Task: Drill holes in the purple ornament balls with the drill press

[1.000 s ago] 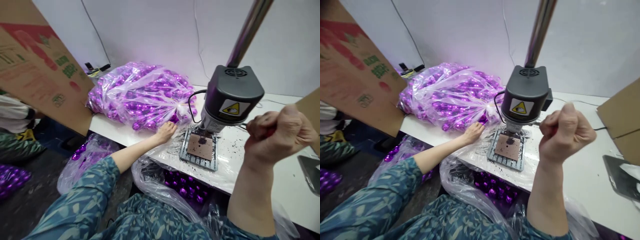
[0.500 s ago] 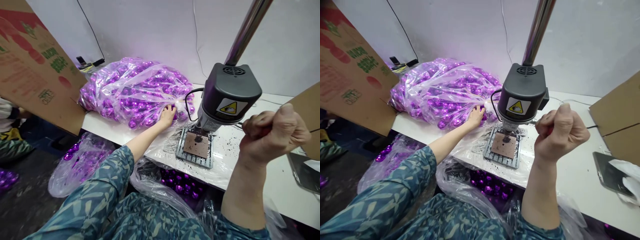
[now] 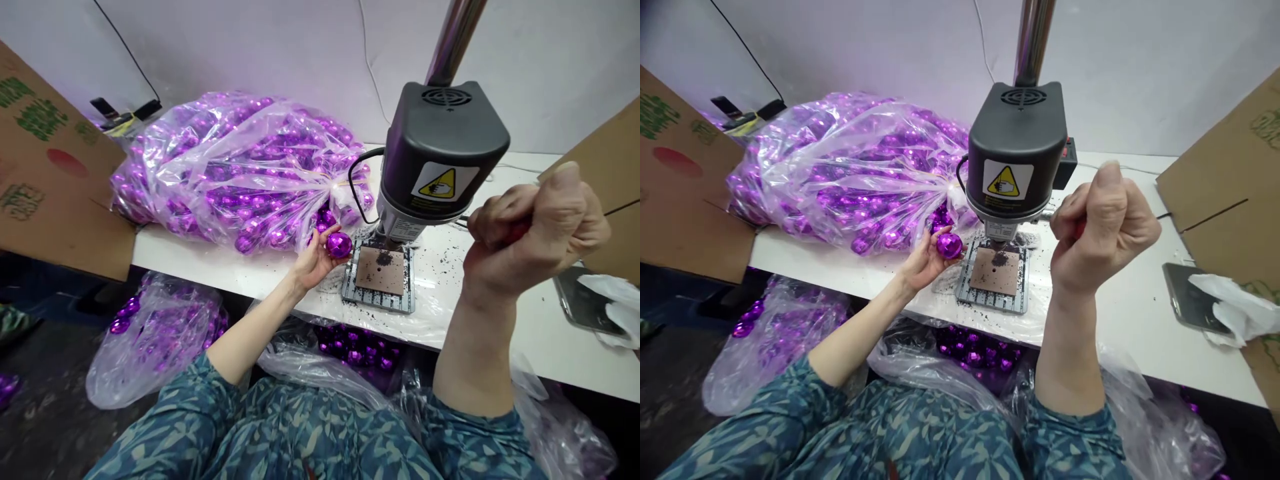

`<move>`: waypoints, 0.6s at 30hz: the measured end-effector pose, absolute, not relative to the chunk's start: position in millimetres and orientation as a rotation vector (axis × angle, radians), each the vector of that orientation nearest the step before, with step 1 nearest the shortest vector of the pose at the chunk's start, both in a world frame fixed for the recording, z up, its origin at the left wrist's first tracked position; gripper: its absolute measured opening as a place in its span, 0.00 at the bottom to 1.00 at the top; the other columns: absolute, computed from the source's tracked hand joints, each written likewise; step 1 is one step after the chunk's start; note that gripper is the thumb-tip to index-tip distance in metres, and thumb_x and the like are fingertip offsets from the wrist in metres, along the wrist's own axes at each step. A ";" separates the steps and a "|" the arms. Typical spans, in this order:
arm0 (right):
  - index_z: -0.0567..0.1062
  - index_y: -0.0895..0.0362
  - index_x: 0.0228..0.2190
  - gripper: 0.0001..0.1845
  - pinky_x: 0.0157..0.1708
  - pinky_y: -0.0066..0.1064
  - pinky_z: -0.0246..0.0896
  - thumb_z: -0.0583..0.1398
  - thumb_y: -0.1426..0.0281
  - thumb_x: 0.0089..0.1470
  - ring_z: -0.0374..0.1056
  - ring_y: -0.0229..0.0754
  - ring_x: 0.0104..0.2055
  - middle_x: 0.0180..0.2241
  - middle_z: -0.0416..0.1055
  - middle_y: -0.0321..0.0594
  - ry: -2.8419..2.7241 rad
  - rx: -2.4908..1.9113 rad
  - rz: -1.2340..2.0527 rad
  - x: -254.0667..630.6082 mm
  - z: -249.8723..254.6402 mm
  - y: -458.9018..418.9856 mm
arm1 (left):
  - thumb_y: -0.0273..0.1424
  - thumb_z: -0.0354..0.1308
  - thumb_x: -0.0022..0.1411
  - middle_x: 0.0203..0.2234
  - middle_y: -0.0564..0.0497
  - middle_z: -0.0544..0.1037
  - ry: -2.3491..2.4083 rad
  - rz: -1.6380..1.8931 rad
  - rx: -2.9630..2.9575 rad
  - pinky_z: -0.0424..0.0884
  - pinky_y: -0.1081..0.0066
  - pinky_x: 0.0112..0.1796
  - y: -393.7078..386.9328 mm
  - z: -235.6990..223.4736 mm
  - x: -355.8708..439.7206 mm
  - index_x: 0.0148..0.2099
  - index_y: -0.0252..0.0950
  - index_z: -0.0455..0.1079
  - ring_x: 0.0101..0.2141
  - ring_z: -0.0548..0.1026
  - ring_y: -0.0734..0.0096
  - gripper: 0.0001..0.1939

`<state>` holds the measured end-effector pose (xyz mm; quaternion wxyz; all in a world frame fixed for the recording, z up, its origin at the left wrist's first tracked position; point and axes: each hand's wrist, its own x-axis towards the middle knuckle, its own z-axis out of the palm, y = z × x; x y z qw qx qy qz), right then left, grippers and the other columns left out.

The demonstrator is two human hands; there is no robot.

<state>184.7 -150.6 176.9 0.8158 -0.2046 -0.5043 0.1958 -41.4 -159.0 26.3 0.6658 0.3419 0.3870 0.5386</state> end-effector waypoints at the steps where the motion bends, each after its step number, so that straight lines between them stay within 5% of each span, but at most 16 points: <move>1: 0.59 0.56 0.15 0.25 0.12 0.26 0.37 0.60 0.64 0.59 0.48 0.27 0.11 0.10 0.50 0.27 -1.077 -0.437 0.420 184.4 176.8 -150.3 | 0.58 0.49 0.72 0.49 0.43 0.81 0.875 1.190 0.766 0.81 0.51 0.50 -160.2 23.6 -39.9 0.61 0.42 0.69 0.48 0.83 0.58 0.30; 7: 0.60 0.55 0.15 0.26 0.12 0.29 0.38 0.62 0.61 0.57 0.47 0.28 0.11 0.11 0.51 0.27 -1.077 -0.453 0.422 185.2 175.4 -149.0 | 0.52 0.58 0.71 0.51 0.40 0.81 0.858 1.029 0.717 0.82 0.52 0.51 -163.6 7.2 -33.3 0.54 0.37 0.73 0.51 0.82 0.54 0.24; 13: 0.58 0.55 0.16 0.26 0.14 0.28 0.41 0.61 0.61 0.59 0.48 0.27 0.12 0.11 0.51 0.27 -1.096 -0.459 0.403 185.8 173.2 -149.2 | 0.47 0.58 0.73 0.54 0.44 0.80 0.870 1.176 0.801 0.79 0.49 0.57 -161.7 5.1 -23.3 0.61 0.42 0.71 0.53 0.81 0.57 0.21; 18: 0.54 0.54 0.18 0.31 0.15 0.25 0.44 0.60 0.50 0.60 0.48 0.24 0.13 0.13 0.50 0.26 -1.139 -0.561 0.353 185.8 171.8 -151.7 | 0.42 0.72 0.59 0.53 0.44 0.81 0.979 1.234 1.012 0.74 0.53 0.60 -154.1 -12.3 -11.9 0.61 0.40 0.71 0.54 0.80 0.60 0.30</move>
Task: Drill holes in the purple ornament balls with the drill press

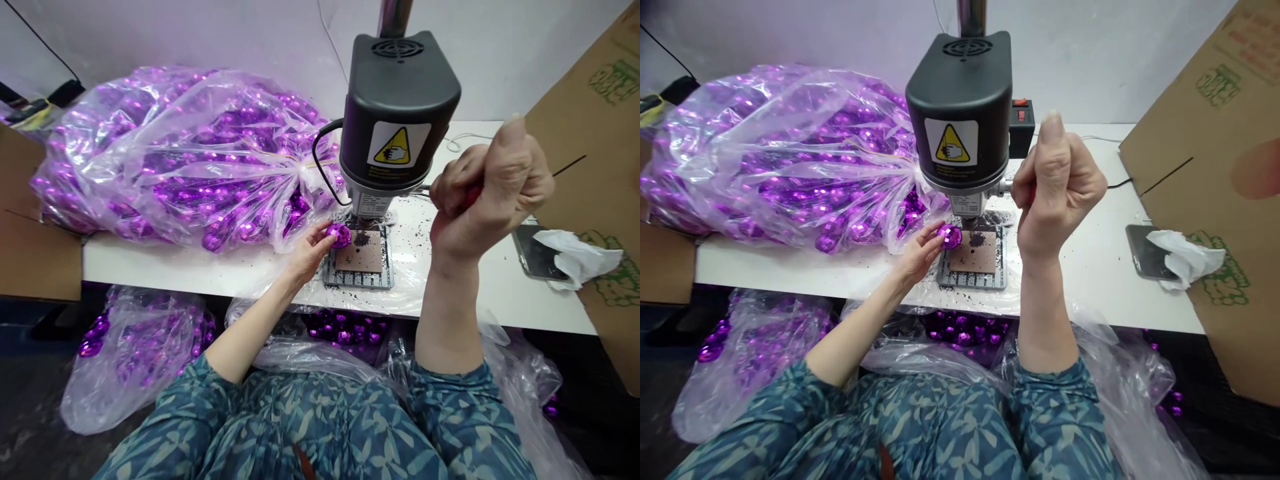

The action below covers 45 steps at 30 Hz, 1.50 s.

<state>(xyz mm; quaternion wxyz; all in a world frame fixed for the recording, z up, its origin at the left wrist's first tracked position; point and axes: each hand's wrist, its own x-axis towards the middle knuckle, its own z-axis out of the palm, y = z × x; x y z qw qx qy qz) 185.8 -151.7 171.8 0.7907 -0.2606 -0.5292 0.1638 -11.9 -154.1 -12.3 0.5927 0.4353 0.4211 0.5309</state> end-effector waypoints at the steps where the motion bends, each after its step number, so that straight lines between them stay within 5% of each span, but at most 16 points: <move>1: 0.55 0.55 0.17 0.31 0.15 0.26 0.44 0.60 0.50 0.60 0.48 0.25 0.13 0.13 0.50 0.26 -1.141 -0.550 0.355 185.8 171.7 -152.2 | 0.41 0.74 0.57 0.52 0.43 0.81 0.993 1.246 1.059 0.73 0.53 0.61 -152.0 -16.8 -8.2 0.60 0.39 0.71 0.55 0.79 0.59 0.32; 9: 0.56 0.54 0.16 0.35 0.16 0.31 0.45 0.61 0.42 0.54 0.48 0.27 0.13 0.13 0.49 0.28 -1.114 -0.584 0.364 183.7 172.9 -157.2 | 0.43 0.77 0.51 0.54 0.40 0.80 0.984 1.249 1.286 0.72 0.52 0.61 -143.4 -29.7 10.4 0.58 0.34 0.72 0.54 0.79 0.55 0.36; 14: 0.56 0.54 0.16 0.34 0.16 0.32 0.47 0.56 0.43 0.59 0.48 0.29 0.14 0.13 0.49 0.30 -1.131 -0.687 0.309 183.1 173.6 -160.1 | 0.44 0.76 0.54 0.54 0.39 0.79 0.998 1.206 1.488 0.74 0.54 0.58 -138.9 -25.1 6.6 0.58 0.34 0.74 0.53 0.79 0.55 0.34; 28: 0.54 0.54 0.16 0.36 0.17 0.34 0.48 0.53 0.37 0.54 0.47 0.30 0.14 0.14 0.48 0.31 -1.145 -0.713 0.247 182.6 172.0 -160.4 | 0.32 0.75 0.55 0.52 0.43 0.79 1.164 1.098 1.854 0.76 0.57 0.53 -142.2 -22.1 18.8 0.58 0.36 0.72 0.52 0.78 0.56 0.29; 35: 0.56 0.54 0.17 0.32 0.18 0.33 0.48 0.56 0.47 0.61 0.47 0.31 0.15 0.14 0.49 0.31 -1.177 -0.669 0.276 185.8 168.3 -160.3 | 0.29 0.74 0.56 0.53 0.42 0.78 1.143 1.103 1.916 0.75 0.55 0.56 -148.3 -26.6 25.9 0.57 0.36 0.69 0.53 0.77 0.55 0.29; 45: 0.58 0.55 0.17 0.28 0.17 0.34 0.46 0.58 0.56 0.63 0.47 0.30 0.14 0.14 0.51 0.30 -1.157 -0.553 0.293 183.6 166.1 -162.2 | 0.38 0.68 0.65 0.57 0.40 0.76 1.101 1.096 1.892 0.72 0.55 0.59 -152.3 -32.1 26.2 0.62 0.37 0.66 0.56 0.76 0.54 0.27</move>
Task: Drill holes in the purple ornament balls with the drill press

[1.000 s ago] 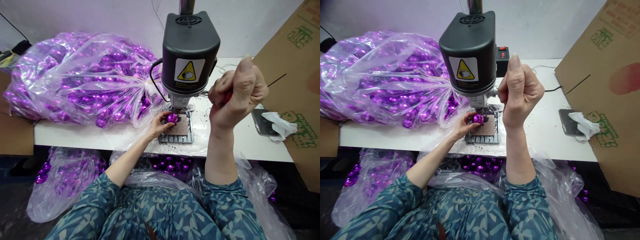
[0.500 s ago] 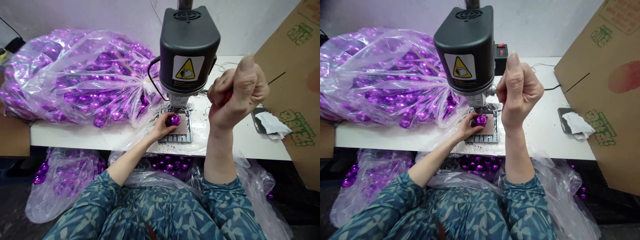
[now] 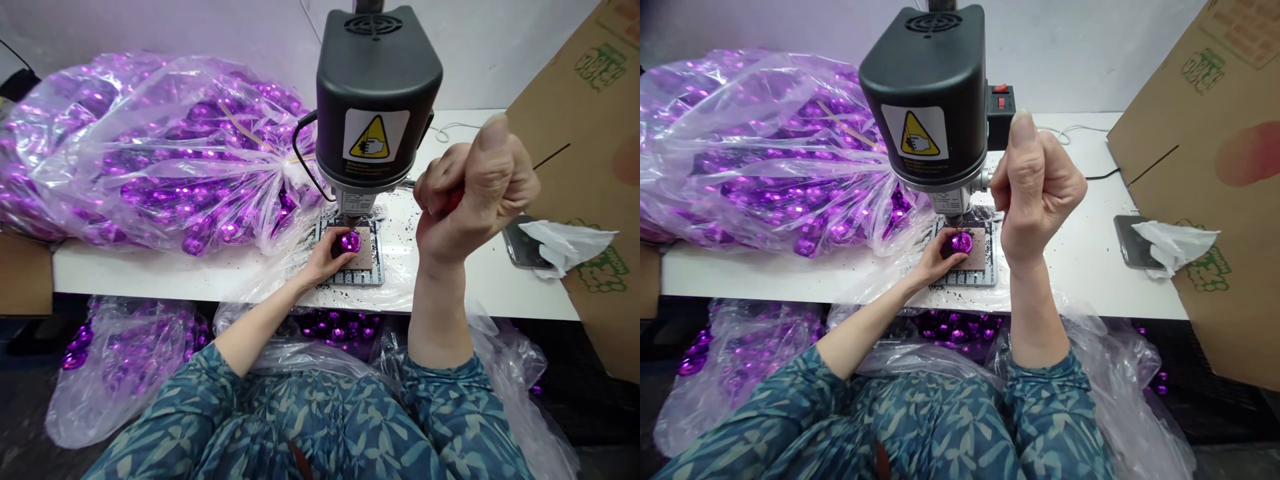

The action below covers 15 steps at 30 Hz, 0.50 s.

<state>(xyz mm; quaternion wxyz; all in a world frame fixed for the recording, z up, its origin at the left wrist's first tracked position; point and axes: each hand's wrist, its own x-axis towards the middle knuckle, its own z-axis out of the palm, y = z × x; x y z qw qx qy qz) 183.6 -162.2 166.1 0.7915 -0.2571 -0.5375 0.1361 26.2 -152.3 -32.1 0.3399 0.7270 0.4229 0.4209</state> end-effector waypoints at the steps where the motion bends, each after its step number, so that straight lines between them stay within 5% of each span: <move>1: 0.58 0.54 0.17 0.28 0.17 0.34 0.46 0.58 0.56 0.63 0.47 0.30 0.14 0.14 0.52 0.30 -1.154 -0.576 0.284 183.2 165.4 -163.0 | 0.38 0.69 0.64 0.57 0.40 0.76 1.105 1.110 1.896 0.73 0.55 0.58 -152.4 -32.9 26.4 0.61 0.37 0.66 0.56 0.76 0.54 0.27; 15: 0.59 0.59 0.15 0.28 0.14 0.21 0.47 0.52 0.68 0.67 0.52 0.24 0.13 0.12 0.49 0.29 -1.208 -0.252 0.185 189.0 131.8 -154.3 | 0.38 0.71 0.62 0.52 0.42 0.77 1.102 1.191 1.930 0.76 0.59 0.52 -152.2 -36.9 26.9 0.59 0.37 0.67 0.52 0.78 0.56 0.27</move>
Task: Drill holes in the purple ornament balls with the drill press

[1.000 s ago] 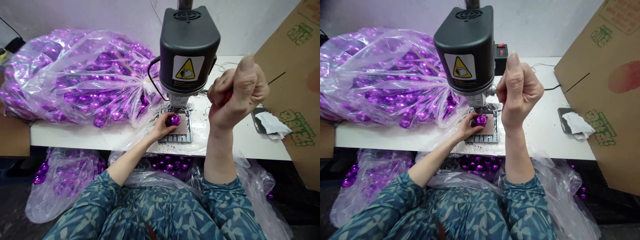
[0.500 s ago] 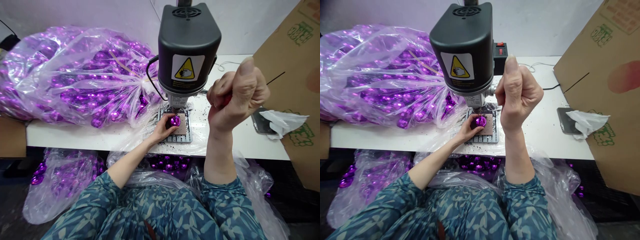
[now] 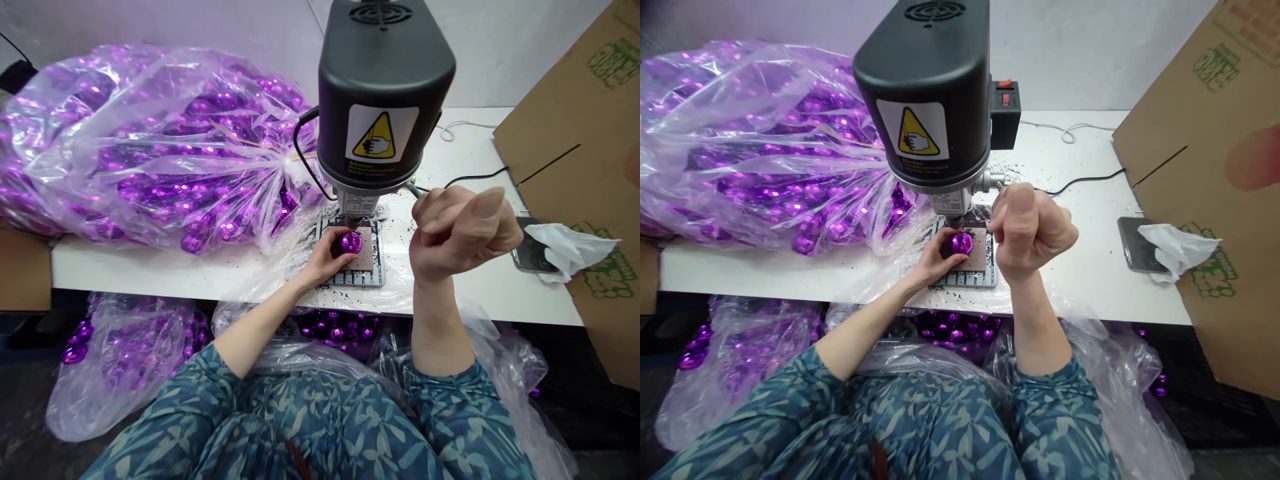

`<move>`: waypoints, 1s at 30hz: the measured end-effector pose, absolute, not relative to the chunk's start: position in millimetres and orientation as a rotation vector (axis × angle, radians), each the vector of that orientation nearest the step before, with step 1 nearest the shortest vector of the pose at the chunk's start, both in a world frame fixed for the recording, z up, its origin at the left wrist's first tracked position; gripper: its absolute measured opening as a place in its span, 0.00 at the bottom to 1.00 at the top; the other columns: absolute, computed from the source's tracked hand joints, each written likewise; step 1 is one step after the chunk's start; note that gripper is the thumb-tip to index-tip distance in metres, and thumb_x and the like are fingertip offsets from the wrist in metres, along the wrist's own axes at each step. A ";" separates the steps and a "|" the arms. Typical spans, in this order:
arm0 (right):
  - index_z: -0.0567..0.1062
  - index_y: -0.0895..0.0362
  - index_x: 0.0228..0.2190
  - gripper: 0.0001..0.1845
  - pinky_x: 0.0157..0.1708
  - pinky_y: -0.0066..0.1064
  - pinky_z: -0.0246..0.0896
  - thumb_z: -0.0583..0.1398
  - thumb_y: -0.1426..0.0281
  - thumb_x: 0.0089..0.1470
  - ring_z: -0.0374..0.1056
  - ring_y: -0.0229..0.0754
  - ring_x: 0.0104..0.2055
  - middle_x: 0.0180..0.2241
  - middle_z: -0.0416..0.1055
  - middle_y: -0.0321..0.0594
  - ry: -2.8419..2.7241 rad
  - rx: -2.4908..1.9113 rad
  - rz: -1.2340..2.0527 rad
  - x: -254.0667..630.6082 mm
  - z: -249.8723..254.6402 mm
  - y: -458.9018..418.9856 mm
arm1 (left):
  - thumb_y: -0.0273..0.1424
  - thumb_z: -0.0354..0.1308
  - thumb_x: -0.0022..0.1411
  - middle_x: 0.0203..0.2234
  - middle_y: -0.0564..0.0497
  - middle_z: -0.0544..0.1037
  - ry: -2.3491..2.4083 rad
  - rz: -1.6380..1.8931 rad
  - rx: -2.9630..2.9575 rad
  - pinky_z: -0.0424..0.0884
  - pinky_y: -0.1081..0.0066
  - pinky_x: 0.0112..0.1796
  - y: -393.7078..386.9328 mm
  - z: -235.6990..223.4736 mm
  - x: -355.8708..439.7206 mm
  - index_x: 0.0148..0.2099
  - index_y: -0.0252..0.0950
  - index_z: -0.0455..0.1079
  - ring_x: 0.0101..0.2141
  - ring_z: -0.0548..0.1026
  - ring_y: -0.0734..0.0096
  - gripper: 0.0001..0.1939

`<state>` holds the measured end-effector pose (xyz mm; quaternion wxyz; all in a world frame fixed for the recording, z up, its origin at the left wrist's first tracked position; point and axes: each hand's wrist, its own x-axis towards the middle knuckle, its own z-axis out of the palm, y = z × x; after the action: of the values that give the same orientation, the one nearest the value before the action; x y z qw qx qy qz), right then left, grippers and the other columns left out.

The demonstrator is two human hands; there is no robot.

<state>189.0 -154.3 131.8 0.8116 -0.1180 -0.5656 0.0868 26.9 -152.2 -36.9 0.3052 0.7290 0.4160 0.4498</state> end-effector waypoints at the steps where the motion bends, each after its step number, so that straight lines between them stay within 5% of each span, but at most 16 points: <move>1: 0.59 0.59 0.15 0.28 0.14 0.21 0.48 0.51 0.68 0.68 0.52 0.25 0.14 0.12 0.48 0.29 -1.215 -0.245 0.166 189.5 129.3 -153.5 | 0.39 0.71 0.62 0.52 0.42 0.77 1.099 1.191 1.920 0.76 0.59 0.52 -152.1 -37.4 26.9 0.59 0.37 0.67 0.52 0.78 0.56 0.27; 10: 0.64 0.58 0.19 0.22 0.15 0.21 0.46 0.51 0.72 0.66 0.50 0.25 0.13 0.12 0.51 0.28 -1.237 -0.139 0.037 189.2 112.1 -147.6 | 0.39 0.72 0.61 0.52 0.42 0.77 1.079 1.192 1.833 0.75 0.58 0.54 -150.9 -39.9 28.4 0.58 0.37 0.68 0.53 0.77 0.55 0.28; 21: 0.56 0.59 0.14 0.26 0.11 0.22 0.42 0.54 0.74 0.63 0.47 0.25 0.10 0.09 0.50 0.26 -1.313 -0.001 -0.031 189.4 110.9 -145.5 | 0.37 0.72 0.60 0.50 0.42 0.78 1.081 1.204 1.802 0.75 0.56 0.54 -152.4 -36.1 29.4 0.56 0.36 0.69 0.51 0.78 0.55 0.26; 30: 0.60 0.56 0.14 0.30 0.15 0.33 0.44 0.60 0.56 0.62 0.48 0.28 0.14 0.12 0.52 0.30 -1.127 -0.527 0.270 183.3 168.4 -154.2 | 0.41 0.72 0.60 0.45 0.46 0.79 1.326 1.354 1.904 0.78 0.60 0.46 -179.1 -31.6 24.0 0.54 0.37 0.68 0.45 0.80 0.60 0.26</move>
<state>183.3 -154.2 168.4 0.8040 -0.2463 -0.5264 0.1259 24.0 -179.1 -31.6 0.2255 0.6904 0.4809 0.4911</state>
